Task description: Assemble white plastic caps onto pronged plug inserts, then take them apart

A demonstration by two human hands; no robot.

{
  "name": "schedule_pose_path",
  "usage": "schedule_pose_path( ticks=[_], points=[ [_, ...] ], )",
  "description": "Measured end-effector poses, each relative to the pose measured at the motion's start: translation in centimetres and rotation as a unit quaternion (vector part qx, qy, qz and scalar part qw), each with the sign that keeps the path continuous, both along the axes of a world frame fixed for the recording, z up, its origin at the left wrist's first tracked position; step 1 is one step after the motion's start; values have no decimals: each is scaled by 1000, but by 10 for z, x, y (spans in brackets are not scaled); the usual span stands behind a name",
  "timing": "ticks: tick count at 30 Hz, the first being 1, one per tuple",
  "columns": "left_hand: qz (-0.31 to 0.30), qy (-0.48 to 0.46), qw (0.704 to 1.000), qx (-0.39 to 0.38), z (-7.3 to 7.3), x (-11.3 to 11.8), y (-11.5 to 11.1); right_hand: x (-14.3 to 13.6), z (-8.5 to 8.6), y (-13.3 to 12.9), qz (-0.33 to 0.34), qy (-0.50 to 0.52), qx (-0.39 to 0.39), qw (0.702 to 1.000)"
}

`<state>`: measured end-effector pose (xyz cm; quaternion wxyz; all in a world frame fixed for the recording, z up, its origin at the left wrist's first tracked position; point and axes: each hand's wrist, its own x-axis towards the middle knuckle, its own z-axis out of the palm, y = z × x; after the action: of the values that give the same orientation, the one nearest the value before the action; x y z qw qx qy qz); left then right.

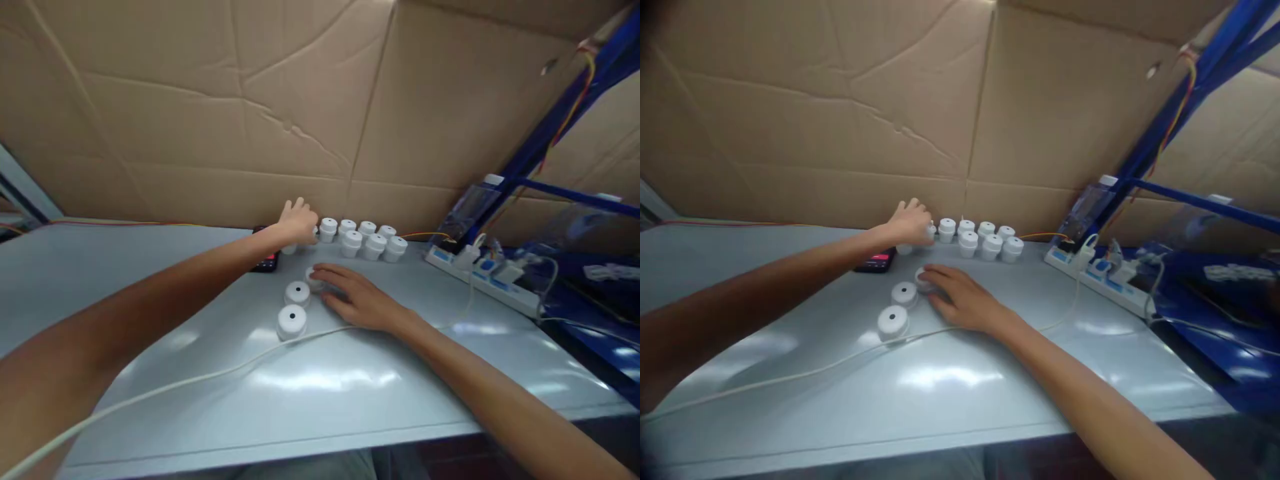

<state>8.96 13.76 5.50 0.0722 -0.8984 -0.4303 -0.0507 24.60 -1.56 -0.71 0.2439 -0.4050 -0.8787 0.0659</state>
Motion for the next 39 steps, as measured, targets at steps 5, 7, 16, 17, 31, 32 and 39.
schedule_pose_path(
  ticks=[5, 7, 16, 17, 31, 32, 39],
  points=[
    [25, -18, 999, 12, -12, 15, 5, 11, 6, -3, -35, 32, -26, 999],
    [28, -24, 999, 7, -12, 14, 2, 11, 7, -3, -58, 24, -45, 997],
    [-105, -368, 895, -231, -1, -34, -53, 11, 18, -2, -124, 306, 63, 942],
    [-108, -408, 857, -295, 0, -44, -66, 10, 19, -4, -111, 330, 62, 935],
    [-58, -543, 680, -488, -19, -98, -140, -19, 10, -31, 32, 242, 150, 958],
    [-55, -543, 672, -500, -19, -97, -141, -19, 11, -31, 38, 232, 170, 957],
    [-22, -504, 659, -557, -17, -97, -146, -17, 14, -35, 75, 149, 281, 945]
  ],
)
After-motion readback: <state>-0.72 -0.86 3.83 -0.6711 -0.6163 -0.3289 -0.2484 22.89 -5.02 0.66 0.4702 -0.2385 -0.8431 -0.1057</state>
